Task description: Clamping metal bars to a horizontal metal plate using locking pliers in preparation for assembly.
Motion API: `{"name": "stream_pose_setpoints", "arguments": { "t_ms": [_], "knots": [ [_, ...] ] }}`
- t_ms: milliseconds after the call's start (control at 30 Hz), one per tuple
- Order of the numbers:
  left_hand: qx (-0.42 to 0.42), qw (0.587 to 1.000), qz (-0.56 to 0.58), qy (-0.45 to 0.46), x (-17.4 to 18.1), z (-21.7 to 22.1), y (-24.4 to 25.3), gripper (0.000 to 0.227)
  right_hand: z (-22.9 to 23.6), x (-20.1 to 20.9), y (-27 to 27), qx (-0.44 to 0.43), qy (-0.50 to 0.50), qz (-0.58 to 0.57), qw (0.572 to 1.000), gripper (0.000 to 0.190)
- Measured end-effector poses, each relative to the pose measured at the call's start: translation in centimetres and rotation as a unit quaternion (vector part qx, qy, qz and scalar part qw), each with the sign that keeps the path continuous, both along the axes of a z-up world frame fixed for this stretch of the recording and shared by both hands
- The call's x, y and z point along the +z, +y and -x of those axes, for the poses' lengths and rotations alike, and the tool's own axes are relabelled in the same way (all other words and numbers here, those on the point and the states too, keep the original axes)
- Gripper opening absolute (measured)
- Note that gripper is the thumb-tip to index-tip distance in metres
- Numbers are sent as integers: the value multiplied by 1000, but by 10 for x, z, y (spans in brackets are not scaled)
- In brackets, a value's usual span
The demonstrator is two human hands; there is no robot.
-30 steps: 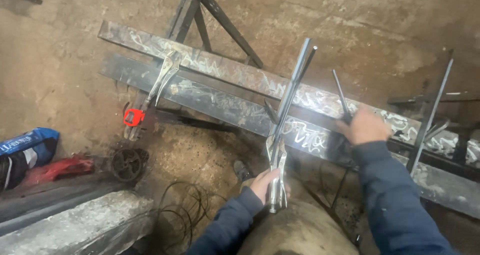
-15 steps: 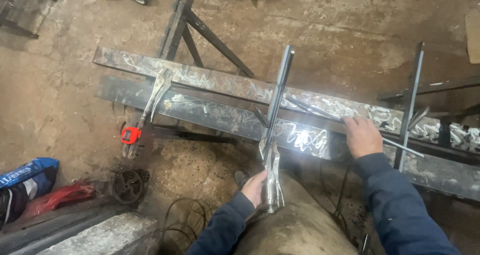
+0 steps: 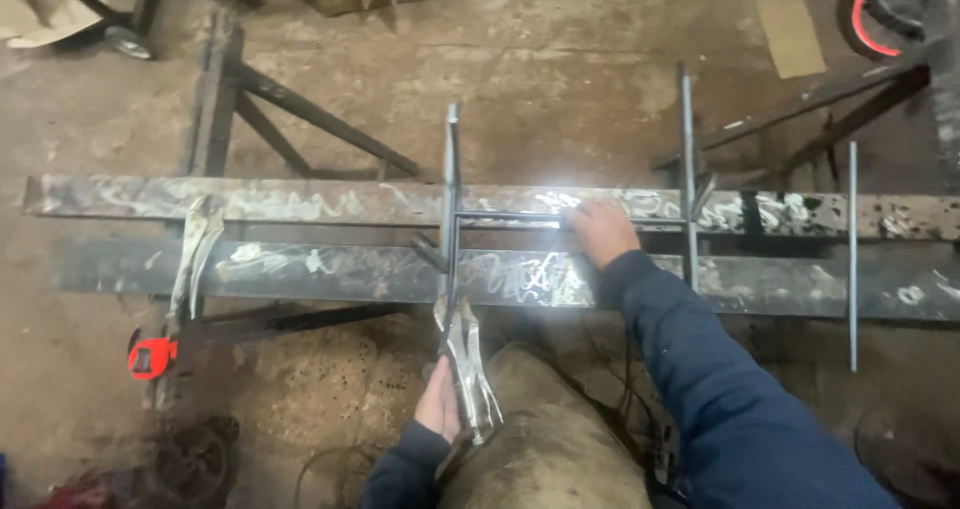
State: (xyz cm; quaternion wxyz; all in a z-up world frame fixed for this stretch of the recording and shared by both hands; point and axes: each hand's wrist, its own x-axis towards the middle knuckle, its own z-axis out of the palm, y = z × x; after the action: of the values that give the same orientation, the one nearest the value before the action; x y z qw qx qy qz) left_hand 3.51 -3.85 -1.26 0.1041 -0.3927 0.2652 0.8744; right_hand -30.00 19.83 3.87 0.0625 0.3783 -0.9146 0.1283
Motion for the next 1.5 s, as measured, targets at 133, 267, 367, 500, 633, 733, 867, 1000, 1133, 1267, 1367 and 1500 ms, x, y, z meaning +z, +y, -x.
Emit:
{"name": "stream_pose_setpoints", "arguments": {
  "t_ms": [133,267,367,500,633,733,867,1000,1133,1267,1367,1500],
  "knots": [
    [-29,999,31,-24,7,3,-5,84,-3,9,-5,-25,-13,-7,1000,19],
    [-33,999,21,-25,2,1,-7,86,-2,7,-3,-11,6,15,1000,24],
    [-30,999,18,-19,1,2,-8,84,0,5,-3,-16,7,-7,1000,31],
    [-28,999,18,-10,1,3,-9,82,1,5,-6,-28,12,-38,999,38],
    [-20,999,29,-24,-8,1,-9,80,1,7,-4,-24,0,-34,999,41],
    [-17,999,29,-32,-8,1,-9,79,1,9,-2,-21,-23,-37,999,41],
    [-9,1000,12,10,-18,-4,-8,80,2,1,2,-7,18,-15,1000,29],
    [-18,1000,-20,-1,-17,-8,-15,85,4,2,4,7,6,-11,1000,27],
    [-47,997,-11,-57,19,5,-32,92,0,13,-4,-7,29,-37,999,28],
    [-54,979,159,-114,24,15,-49,79,-1,15,-9,-7,29,-31,999,27],
    [-81,905,417,-40,34,44,-74,50,0,10,-10,-12,32,-28,999,23],
    [-136,578,792,140,80,135,-100,21,1,4,-8,-15,31,7,999,18]
  ]
}}
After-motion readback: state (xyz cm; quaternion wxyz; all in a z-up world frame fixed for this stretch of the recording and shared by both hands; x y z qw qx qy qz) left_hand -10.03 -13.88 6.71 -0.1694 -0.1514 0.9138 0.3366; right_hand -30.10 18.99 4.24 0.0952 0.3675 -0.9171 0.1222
